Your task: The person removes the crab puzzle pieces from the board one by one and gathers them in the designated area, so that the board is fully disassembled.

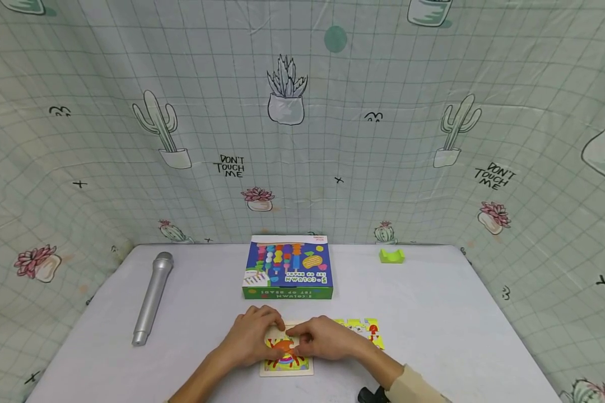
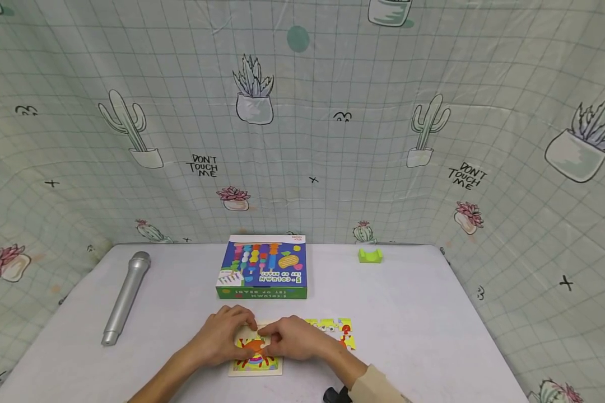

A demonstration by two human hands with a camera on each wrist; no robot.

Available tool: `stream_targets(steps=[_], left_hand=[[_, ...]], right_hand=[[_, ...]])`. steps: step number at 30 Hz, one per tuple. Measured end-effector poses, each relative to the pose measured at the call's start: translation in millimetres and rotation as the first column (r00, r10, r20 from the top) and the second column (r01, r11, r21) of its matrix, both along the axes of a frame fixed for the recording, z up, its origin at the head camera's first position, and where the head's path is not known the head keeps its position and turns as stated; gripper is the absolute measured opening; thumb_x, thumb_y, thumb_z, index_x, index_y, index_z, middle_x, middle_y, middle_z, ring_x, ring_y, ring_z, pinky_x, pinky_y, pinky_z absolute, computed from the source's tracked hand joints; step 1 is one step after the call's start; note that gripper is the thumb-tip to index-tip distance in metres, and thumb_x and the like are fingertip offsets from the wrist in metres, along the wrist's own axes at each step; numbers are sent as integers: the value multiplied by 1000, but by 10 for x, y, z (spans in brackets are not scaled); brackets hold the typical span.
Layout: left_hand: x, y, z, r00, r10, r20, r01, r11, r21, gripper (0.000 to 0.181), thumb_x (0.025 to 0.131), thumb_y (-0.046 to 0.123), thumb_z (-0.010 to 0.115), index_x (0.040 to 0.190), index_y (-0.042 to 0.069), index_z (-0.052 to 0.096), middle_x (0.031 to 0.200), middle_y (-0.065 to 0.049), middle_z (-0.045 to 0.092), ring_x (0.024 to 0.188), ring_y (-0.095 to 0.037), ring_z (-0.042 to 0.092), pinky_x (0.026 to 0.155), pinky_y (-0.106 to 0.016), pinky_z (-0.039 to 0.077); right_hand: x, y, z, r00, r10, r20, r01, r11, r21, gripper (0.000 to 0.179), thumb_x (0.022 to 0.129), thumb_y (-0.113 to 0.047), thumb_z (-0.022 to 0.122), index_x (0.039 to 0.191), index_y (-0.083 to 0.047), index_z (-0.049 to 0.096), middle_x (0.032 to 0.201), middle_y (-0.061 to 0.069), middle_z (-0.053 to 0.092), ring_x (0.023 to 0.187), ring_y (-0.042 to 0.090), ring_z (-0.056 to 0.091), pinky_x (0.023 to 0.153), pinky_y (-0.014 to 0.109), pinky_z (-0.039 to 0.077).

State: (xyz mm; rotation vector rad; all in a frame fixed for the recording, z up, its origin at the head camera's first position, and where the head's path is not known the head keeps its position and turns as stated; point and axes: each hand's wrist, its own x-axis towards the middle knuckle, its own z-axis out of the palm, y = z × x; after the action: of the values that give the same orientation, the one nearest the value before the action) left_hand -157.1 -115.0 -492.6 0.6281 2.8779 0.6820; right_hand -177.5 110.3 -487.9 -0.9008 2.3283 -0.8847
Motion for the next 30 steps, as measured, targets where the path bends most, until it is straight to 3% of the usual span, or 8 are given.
stream_targets(steps=[7, 12, 30], left_hand=[[42, -34, -24, 998, 40, -41, -41, 999, -15, 42, 67, 53, 88, 74, 28, 55, 106, 7, 54, 102, -24, 47, 81, -48, 40], [63, -47, -21, 998, 40, -53, -42, 999, -35, 38, 68, 55, 87, 63, 33, 56, 105, 7, 51, 102, -23, 45, 79, -47, 39], [16, -50, 13, 998, 15, -61, -21, 995, -98, 37, 68, 60, 84, 60, 36, 57, 106, 8, 52, 102, -22, 46, 80, -50, 40]], right_hand=[[27, -7, -21, 999, -34, 26, 35, 999, -27, 39, 94, -30, 70, 129, -12, 69, 66, -14, 58, 57, -1, 48, 59, 18, 38], [31, -6, -34, 999, -33, 13, 33, 999, -26, 38, 95, -30, 69, 128, -13, 69, 67, -14, 59, 58, -1, 49, 60, 18, 39], [4, -14, -37, 999, -45, 2, 45, 998, -43, 34, 94, -28, 69, 124, -12, 69, 70, -14, 61, 63, -1, 52, 66, 19, 43]])
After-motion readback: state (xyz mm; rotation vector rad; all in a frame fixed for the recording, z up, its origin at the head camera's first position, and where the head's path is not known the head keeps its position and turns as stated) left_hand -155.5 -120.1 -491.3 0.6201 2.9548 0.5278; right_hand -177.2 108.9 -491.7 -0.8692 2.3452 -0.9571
